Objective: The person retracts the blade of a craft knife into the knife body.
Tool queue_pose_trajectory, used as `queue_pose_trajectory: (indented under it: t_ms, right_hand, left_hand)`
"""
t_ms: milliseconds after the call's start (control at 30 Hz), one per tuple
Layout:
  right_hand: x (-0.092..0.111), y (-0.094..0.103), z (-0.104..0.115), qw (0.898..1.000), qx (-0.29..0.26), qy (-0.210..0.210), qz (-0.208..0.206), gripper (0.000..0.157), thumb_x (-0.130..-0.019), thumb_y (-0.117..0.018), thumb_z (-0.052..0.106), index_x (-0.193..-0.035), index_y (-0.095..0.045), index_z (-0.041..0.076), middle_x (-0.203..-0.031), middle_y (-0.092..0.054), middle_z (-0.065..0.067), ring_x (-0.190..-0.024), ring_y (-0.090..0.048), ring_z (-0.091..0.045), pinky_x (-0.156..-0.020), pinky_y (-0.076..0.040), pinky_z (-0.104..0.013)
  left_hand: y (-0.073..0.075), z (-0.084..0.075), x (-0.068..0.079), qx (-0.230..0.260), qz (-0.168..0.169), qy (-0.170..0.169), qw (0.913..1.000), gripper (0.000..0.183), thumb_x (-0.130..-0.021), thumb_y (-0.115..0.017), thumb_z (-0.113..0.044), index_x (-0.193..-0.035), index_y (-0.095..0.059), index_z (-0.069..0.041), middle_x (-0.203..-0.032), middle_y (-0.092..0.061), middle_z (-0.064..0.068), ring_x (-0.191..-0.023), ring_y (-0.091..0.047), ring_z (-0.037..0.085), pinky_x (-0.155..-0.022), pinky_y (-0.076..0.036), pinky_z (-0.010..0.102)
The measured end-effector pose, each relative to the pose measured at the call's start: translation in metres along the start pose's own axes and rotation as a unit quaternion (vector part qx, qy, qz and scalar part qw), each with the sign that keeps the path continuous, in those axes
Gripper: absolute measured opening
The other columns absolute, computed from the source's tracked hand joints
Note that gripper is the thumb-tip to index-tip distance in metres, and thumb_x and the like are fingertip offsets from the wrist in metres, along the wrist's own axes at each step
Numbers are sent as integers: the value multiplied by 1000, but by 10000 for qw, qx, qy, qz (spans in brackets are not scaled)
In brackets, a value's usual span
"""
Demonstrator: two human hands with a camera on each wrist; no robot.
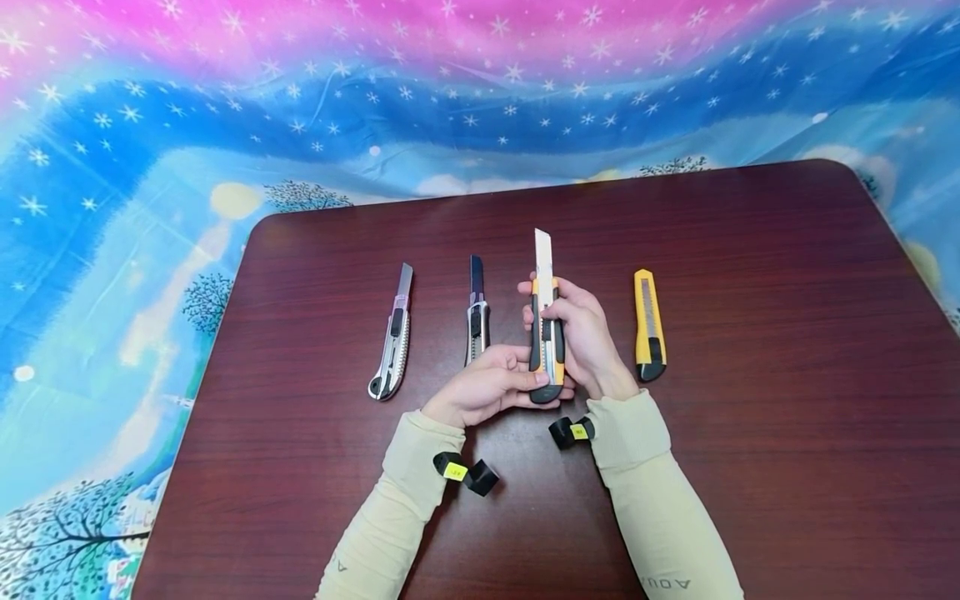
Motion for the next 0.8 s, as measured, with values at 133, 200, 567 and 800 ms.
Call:
queue_pose_trajectory:
  t_ms: [133, 200, 567, 800]
  right_hand:
    - [-1, 0, 0, 10000, 32, -14, 21, 46, -90, -23, -15, -127, -46, 0, -116, -60, -8, -78, -59, -17, -76, -54, -24]
    - [-1, 0, 0, 10000, 29, -9, 35, 46, -90, -23, -15, -127, -46, 0, -117, -60, -8, -79, -59, -18, -76, -55, -24]
    - [-2, -2, 1, 9998, 43, 169, 69, 49, -88, -22, -17, -134, -37, -6, -123, -54, -8, -85, -56, -17, -77, -53, -23]
    - [-1, 1, 5, 9992, 242, 273, 153, 47, -93, -25, -14, -135, -39, 2, -126, -52, -6, -92, -59, -17, -86, -54, -23]
  left_hand:
    - [1, -1, 0, -7, -29, -30, 10000, 35, -98, -44, 7, -132, -43, 15, -131, -46, 42, -102, -66, 24, -99, -51, 42]
    - [1, -1, 0, 10, -25, -39, 10000, 36, -98, -44, 7, -132, -42, 15, -131, -46, 42, -99, -66, 21, -99, -51, 42]
    - [4, -3, 0, 9, -154, -82, 9998, 36, -99, -43, 5, -134, -42, 15, -132, -46, 41, -116, -59, 38, -101, -49, 43]
    - [7, -4, 0, 75, -339, -156, 9993, 36, -99, -45, 2, -134, -45, 13, -134, -47, 39, -110, -65, 32, -103, -48, 40]
Point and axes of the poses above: each hand's wrist, its own x-axis away from the middle knuckle, its own y-axis out of the back of the hand, z = x × y, the point moved 5 cm from there along -x, towards the middle knuckle
